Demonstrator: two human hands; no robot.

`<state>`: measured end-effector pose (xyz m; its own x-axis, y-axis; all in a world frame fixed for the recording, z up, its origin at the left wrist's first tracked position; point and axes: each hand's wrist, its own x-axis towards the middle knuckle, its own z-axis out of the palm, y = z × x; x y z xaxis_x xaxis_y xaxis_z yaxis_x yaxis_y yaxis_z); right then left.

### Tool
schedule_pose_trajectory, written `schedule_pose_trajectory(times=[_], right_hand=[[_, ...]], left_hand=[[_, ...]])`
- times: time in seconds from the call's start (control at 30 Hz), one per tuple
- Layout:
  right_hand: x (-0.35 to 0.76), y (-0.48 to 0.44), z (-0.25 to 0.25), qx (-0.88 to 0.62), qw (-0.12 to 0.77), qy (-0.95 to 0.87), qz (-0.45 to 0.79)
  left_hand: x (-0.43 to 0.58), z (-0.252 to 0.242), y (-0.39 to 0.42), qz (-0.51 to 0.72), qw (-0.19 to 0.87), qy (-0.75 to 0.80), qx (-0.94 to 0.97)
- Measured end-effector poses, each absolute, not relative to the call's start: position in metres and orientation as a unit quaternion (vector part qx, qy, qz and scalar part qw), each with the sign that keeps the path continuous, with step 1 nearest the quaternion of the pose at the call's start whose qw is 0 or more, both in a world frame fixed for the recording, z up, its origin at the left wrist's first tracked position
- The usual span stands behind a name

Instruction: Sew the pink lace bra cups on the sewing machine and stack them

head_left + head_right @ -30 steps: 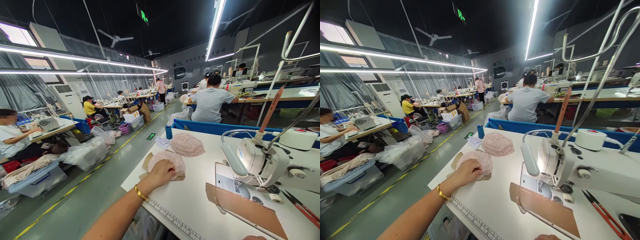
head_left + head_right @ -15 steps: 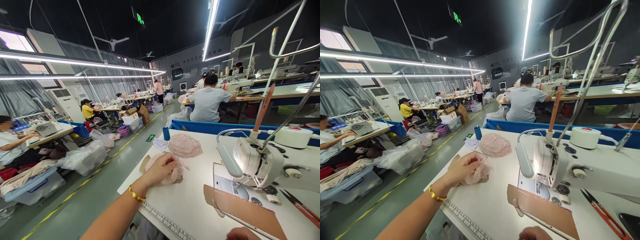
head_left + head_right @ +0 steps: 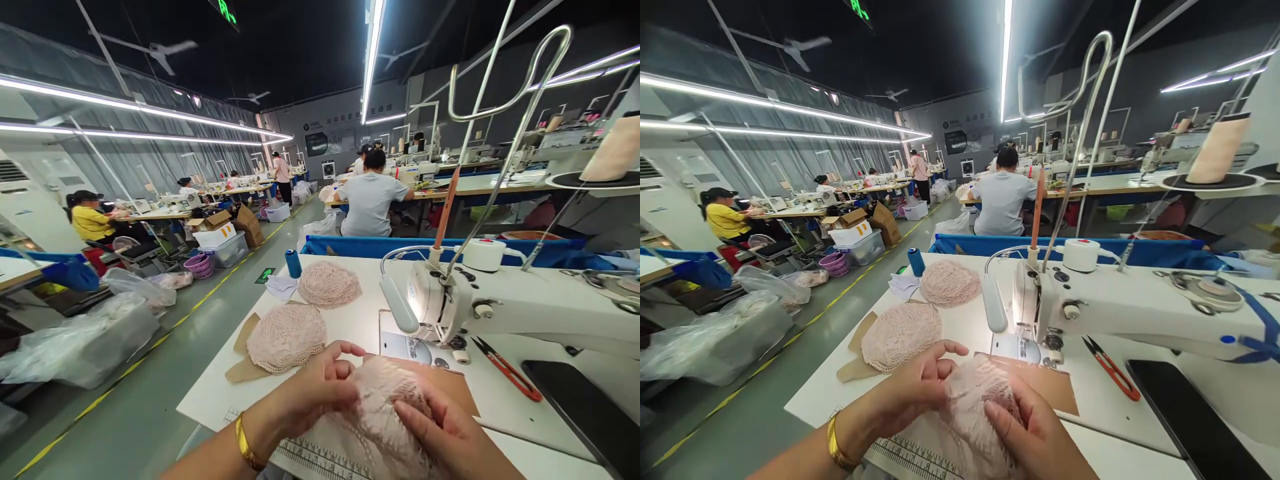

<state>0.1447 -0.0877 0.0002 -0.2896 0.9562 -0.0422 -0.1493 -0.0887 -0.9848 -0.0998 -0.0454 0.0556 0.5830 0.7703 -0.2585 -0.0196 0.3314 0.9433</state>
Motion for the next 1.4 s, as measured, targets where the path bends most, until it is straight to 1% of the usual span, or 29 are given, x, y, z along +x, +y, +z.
schedule_pose_trajectory(times=[0.07,0.1,0.13,0.2,0.27,0.3,0.4,0.5,0.67,0.8,0.93,1.13,1.3,1.4], right_hand=[[0.159,-0.086,0.006,-0.402,0.380,-0.587,0.591],[0.165,-0.084,0.011,-0.404,0.346,-0.624,0.573],[0.170,-0.081,0.017,-0.407,0.308,-0.654,0.558],[0.178,-0.075,0.030,-0.419,0.253,-0.687,0.538],[0.184,-0.068,0.041,-0.426,0.222,-0.703,0.524],[0.186,-0.064,0.045,-0.425,0.215,-0.712,0.516],[0.197,-0.053,0.044,-0.448,0.224,-0.715,0.488],[0.209,-0.044,0.029,-0.507,0.228,-0.689,0.465],[0.213,-0.042,0.007,-0.533,0.285,-0.685,0.407],[0.208,-0.047,-0.001,-0.524,0.349,-0.692,0.354],[0.208,-0.052,-0.011,-0.511,0.365,-0.710,0.319],[0.199,-0.057,-0.020,-0.522,0.442,-0.665,0.299],[0.191,-0.060,-0.017,-0.515,0.447,-0.665,0.305],[0.191,-0.060,-0.019,-0.514,0.449,-0.675,0.281]], left_hand=[[-0.101,0.058,-0.040,0.143,0.668,0.387,0.620],[-0.098,0.061,-0.036,0.094,0.624,0.391,0.670],[-0.093,0.064,-0.033,0.072,0.584,0.386,0.711],[-0.078,0.067,-0.025,0.103,0.544,0.335,0.762],[-0.057,0.062,-0.013,0.128,0.561,0.254,0.777],[-0.047,0.058,-0.006,0.122,0.578,0.237,0.771],[-0.025,0.039,0.018,0.084,0.592,0.262,0.757],[-0.017,0.027,0.033,0.087,0.556,0.311,0.766],[-0.017,0.026,0.030,0.144,0.525,0.317,0.777],[-0.014,0.020,0.020,0.201,0.505,0.335,0.769],[-0.010,0.010,0.017,0.274,0.511,0.341,0.740],[-0.008,0.008,0.014,0.295,0.502,0.356,0.731],[-0.007,0.007,0.009,0.301,0.514,0.328,0.734],[-0.005,0.007,0.007,0.304,0.491,0.344,0.740]])
